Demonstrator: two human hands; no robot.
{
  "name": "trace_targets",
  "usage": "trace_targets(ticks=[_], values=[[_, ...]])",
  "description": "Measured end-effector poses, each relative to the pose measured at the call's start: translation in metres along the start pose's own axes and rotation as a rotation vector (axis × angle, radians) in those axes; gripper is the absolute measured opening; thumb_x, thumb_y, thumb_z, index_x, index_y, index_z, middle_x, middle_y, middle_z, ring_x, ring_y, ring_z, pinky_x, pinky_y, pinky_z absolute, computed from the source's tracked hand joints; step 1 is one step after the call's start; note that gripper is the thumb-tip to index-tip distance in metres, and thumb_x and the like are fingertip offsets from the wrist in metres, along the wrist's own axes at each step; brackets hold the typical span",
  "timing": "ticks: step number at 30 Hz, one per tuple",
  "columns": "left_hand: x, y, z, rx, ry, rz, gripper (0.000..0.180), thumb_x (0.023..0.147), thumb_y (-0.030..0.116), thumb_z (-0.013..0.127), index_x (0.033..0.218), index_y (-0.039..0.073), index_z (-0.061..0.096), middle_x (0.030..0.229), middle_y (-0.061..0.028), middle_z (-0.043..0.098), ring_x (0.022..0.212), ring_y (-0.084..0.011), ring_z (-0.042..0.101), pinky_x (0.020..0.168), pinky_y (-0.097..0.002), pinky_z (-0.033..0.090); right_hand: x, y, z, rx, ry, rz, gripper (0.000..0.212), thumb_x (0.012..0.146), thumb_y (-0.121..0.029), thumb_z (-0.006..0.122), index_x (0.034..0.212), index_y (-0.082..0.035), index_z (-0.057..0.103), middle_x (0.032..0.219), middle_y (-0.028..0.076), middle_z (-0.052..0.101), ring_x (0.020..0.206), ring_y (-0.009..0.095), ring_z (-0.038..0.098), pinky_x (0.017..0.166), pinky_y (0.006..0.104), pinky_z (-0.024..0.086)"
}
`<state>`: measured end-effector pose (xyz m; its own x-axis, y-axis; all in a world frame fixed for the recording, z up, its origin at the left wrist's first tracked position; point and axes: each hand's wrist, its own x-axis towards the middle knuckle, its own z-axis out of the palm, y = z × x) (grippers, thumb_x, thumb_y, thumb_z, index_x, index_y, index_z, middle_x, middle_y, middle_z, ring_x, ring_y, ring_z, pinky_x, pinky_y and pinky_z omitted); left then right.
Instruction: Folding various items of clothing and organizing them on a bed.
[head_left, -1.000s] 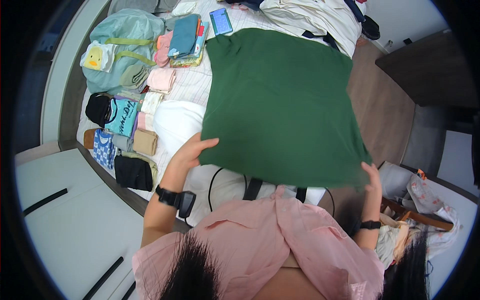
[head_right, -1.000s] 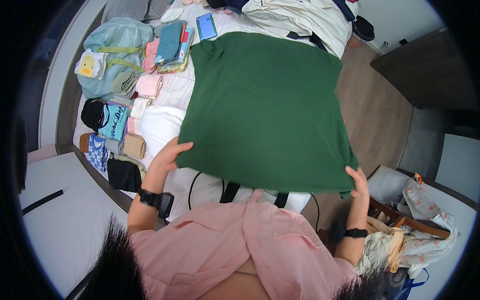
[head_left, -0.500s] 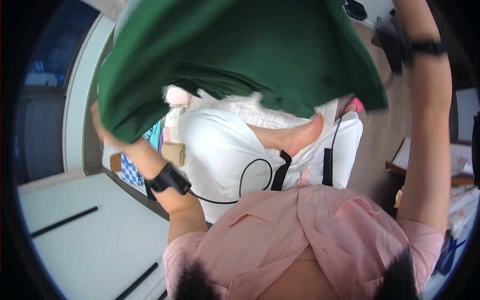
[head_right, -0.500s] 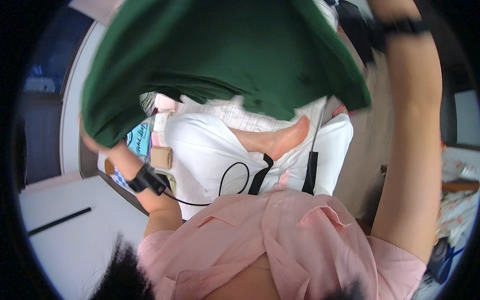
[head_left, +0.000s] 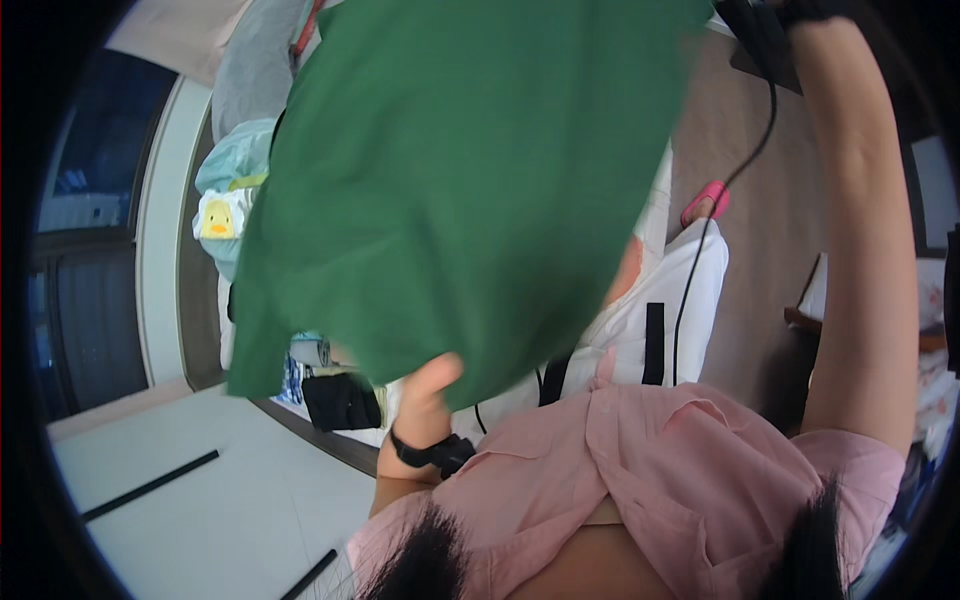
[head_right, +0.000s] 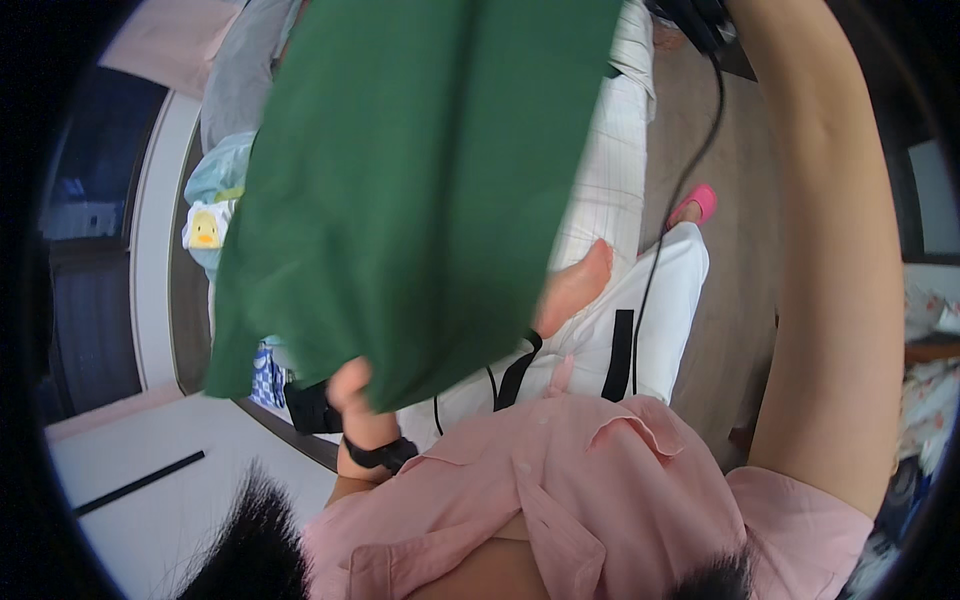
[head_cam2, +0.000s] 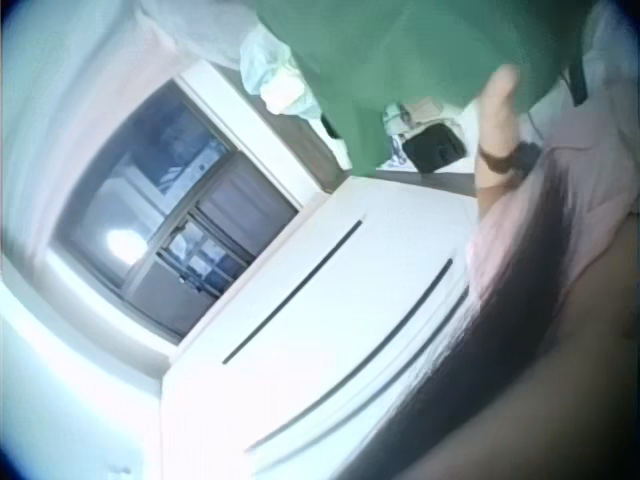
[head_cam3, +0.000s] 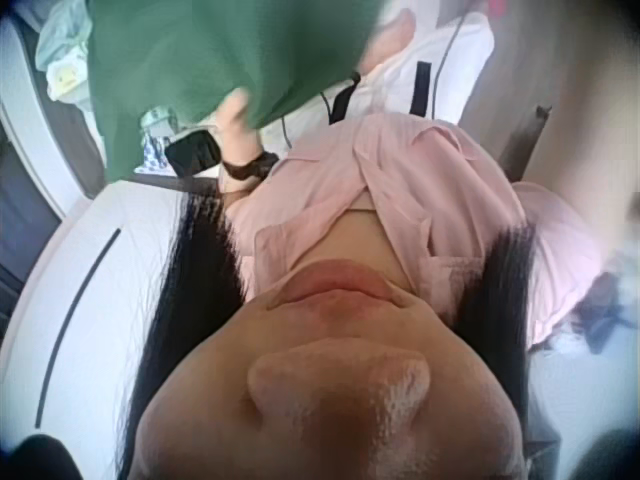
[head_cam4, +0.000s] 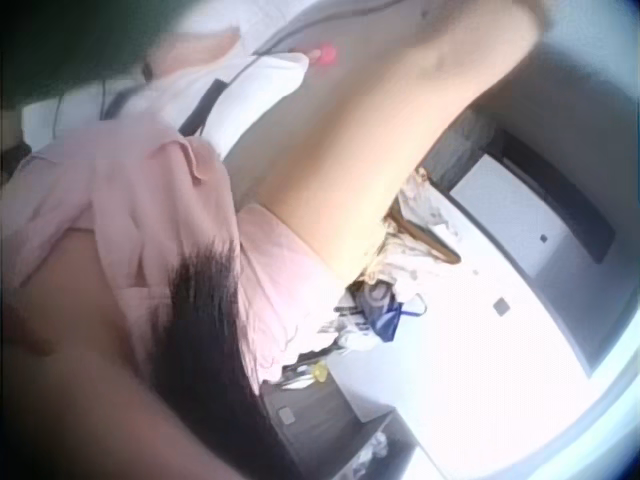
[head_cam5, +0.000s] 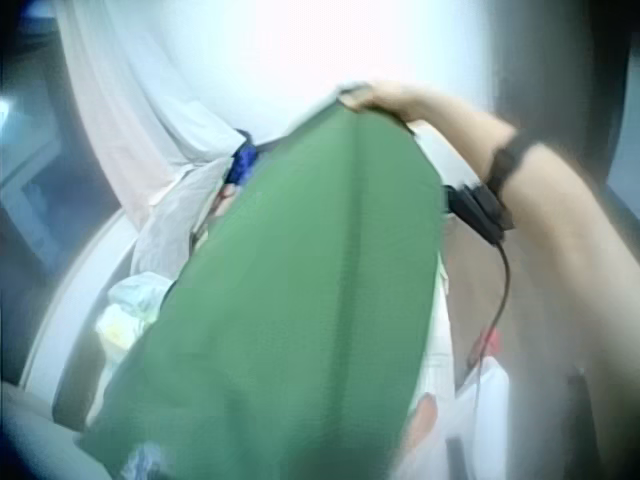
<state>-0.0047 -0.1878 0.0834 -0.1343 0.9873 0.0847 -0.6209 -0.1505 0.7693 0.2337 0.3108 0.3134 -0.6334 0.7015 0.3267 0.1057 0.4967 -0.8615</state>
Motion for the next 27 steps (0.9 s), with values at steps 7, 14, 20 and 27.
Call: trace_targets(ticks=[7, 14, 20, 27], values=[[0.085, -0.151, 0.079, -0.227, 0.174, -0.738, 0.038, 0.085, 0.010, 0.054, 0.121, 0.004, 0.044, 0.119, -0.0085, 0.050, 0.108, -0.0218, 0.049, 0.093, -0.0376, 0.040, -0.070, 0.229, -0.032, -0.290, 0.123, 0.398, 0.032, 0.079, -0.027, 0.061, 0.099, -0.001, 0.057, 0.085, 0.007, 0.058, 0.070, 0.017, 0.056, 0.065, 0.0300, 0.046], [0.108, -0.298, 0.066, -0.300, 0.456, -1.089, 0.036, 0.085, 0.011, 0.055, 0.118, 0.001, 0.045, 0.119, -0.0096, 0.049, 0.106, -0.0227, 0.049, 0.090, -0.0377, 0.042, -0.154, 0.413, -0.039, -0.738, 0.148, 0.500, 0.024, 0.077, -0.025, 0.060, 0.095, -0.008, 0.061, 0.091, 0.010, 0.064, 0.086, 0.024, 0.060, 0.076, 0.0353, 0.047], [0.118, -0.337, 0.055, -0.230, 0.414, -1.203, 0.030, 0.089, 0.021, 0.048, 0.111, 0.001, 0.048, 0.102, -0.0117, 0.057, 0.091, -0.0275, 0.057, 0.081, -0.0402, 0.047, -0.272, 0.296, 0.088, -0.050, -0.239, 0.471, 0.040, 0.069, -0.008, 0.067, 0.106, -0.004, 0.052, 0.097, 0.008, 0.059, 0.081, 0.018, 0.057, 0.073, 0.0317, 0.047], [0.117, -0.319, 0.050, -0.164, 0.233, -1.308, 0.037, 0.090, 0.027, 0.046, 0.112, -0.002, 0.044, 0.101, -0.0163, 0.056, 0.089, -0.0272, 0.058, 0.082, -0.0399, 0.047, -0.412, 0.217, 0.184, -0.158, -0.307, 0.629, 0.095, 0.050, 0.002, 0.068, 0.134, -0.020, 0.028, 0.128, 0.020, 0.031, 0.113, 0.041, 0.038, 0.088, 0.0405, 0.041]])
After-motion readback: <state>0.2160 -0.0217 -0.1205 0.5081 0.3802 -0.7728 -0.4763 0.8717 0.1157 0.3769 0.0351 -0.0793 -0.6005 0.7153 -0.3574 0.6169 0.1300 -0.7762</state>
